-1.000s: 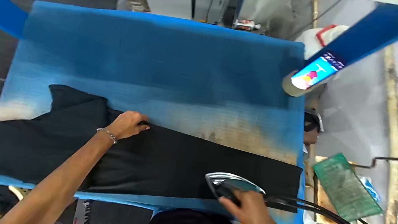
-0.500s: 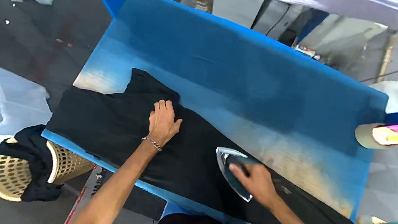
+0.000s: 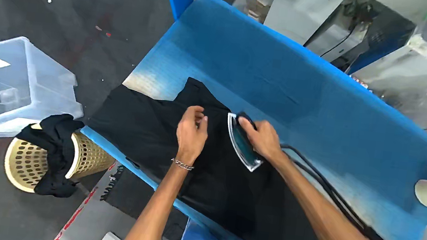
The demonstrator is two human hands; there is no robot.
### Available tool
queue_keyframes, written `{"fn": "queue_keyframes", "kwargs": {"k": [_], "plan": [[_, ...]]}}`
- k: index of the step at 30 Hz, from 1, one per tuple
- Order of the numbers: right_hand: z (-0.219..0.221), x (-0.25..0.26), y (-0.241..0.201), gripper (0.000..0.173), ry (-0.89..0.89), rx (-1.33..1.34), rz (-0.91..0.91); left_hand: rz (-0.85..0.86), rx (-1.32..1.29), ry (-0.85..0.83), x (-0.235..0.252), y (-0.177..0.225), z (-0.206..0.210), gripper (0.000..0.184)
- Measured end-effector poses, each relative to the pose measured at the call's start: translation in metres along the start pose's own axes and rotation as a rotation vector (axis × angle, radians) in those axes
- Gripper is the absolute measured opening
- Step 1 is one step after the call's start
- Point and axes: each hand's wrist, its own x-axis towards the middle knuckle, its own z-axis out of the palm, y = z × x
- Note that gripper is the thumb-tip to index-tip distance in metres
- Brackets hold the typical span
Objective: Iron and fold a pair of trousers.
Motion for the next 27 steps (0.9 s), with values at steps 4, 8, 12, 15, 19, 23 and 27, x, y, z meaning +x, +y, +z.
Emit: {"fn": "queue_keyframes", "kwargs": {"k": [4, 8, 12, 15, 19, 23, 27], "plan": [[0.017, -0.087, 0.051, 0.068, -0.146, -0.191, -0.185, 0.133, 0.311, -0.178, 0.039, 0.004, 0.048, 0.074], [0.020, -0.134, 0.100, 0.069, -0.041, -0.108, -0.023, 0.332, 0.520, -0.220, 0.057, -0.016, 0.065, 0.031], [0.019, -0.133, 0.120, 0.071, 0.132, 0.146, 0.205, 0.026, 0.468, -0.129, 0.017, -0.023, 0.002, 0.026], [0.017, -0.133, 0.110, 0.071, -0.074, -0.133, -0.019, -0.200, 0.499, -0.030, -0.001, -0.022, -0.008, 0.061], [0.028, -0.111, 0.078, 0.069, -0.068, -0.175, -0.063, 0.349, 0.431, -0.081, 0.045, 0.000, 0.008, 0.058], [0.027, -0.098, 0.070, 0.069, -0.136, -0.178, -0.105, 0.617, 0.745, -0.504, 0.133, -0.005, 0.031, 0.040], [0.027, -0.113, 0.078, 0.071, -0.119, -0.143, -0.015, 0.502, 1.023, -0.717, 0.187, -0.007, 0.010, 0.033]]}}
